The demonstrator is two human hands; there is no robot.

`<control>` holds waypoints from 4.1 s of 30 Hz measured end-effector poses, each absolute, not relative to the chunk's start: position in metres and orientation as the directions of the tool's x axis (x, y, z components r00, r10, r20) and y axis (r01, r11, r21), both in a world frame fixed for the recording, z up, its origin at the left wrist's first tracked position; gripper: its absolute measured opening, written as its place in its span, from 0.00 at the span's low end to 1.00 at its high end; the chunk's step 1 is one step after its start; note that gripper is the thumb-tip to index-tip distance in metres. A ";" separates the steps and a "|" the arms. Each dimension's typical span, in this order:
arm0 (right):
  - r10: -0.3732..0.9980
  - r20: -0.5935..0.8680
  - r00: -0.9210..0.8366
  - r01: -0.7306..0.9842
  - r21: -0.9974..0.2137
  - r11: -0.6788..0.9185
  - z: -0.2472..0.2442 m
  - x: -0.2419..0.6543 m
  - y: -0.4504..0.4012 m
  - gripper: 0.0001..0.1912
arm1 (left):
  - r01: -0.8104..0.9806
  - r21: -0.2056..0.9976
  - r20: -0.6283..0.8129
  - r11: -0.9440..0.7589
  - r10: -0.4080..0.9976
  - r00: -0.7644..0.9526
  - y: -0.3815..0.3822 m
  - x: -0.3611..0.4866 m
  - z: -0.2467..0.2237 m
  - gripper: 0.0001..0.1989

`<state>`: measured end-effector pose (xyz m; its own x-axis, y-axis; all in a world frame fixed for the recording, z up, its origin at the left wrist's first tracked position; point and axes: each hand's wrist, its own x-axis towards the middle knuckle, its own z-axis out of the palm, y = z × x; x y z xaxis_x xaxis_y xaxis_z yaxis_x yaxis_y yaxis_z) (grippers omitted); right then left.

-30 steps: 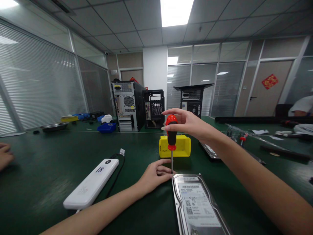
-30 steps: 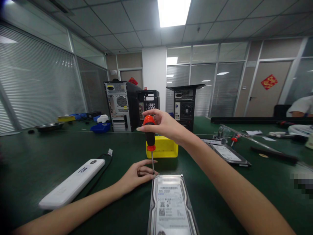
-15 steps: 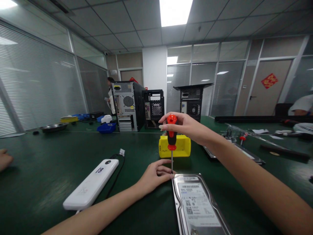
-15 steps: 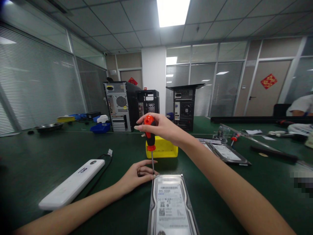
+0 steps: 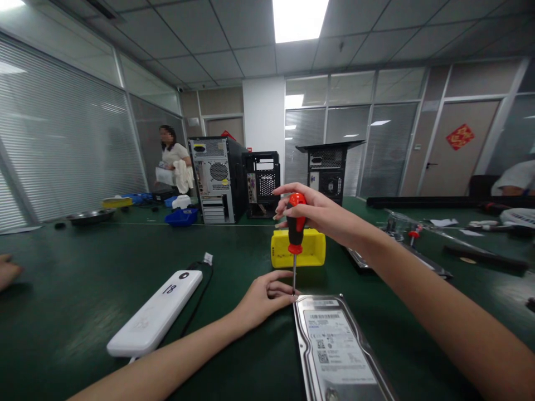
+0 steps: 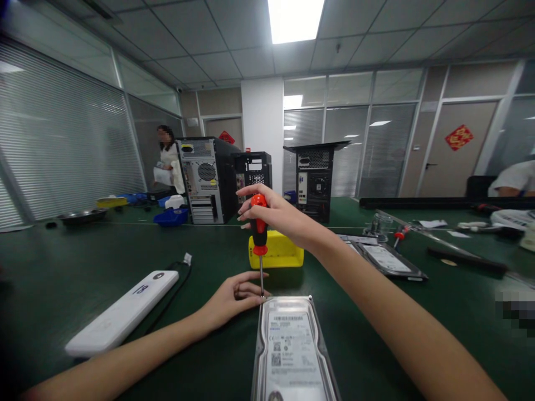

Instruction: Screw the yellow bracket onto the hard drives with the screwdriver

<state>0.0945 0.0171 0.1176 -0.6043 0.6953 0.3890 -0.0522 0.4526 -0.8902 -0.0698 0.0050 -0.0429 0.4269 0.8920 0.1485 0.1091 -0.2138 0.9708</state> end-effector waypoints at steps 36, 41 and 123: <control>0.732 0.397 -0.553 0.056 -0.859 0.509 0.122 0.104 0.028 0.12 | 0.081 0.984 0.109 -0.156 0.904 0.413 0.003 -0.071 -0.038 0.25; 0.713 0.464 -0.525 -0.153 -0.876 0.458 0.115 0.099 0.036 0.08 | 0.051 0.989 0.110 -0.141 0.913 0.394 0.001 -0.068 -0.034 0.24; 0.660 0.209 -0.722 -0.056 -0.968 0.245 0.120 0.109 0.038 0.12 | 0.095 0.983 0.103 -0.158 0.898 0.429 0.007 -0.068 -0.038 0.20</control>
<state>0.1091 0.0376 0.1201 -0.7217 0.6599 0.2088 -0.0557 0.2453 -0.9678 -0.0683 0.0071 -0.0383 0.4288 0.8975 0.1032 0.0953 -0.1585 0.9828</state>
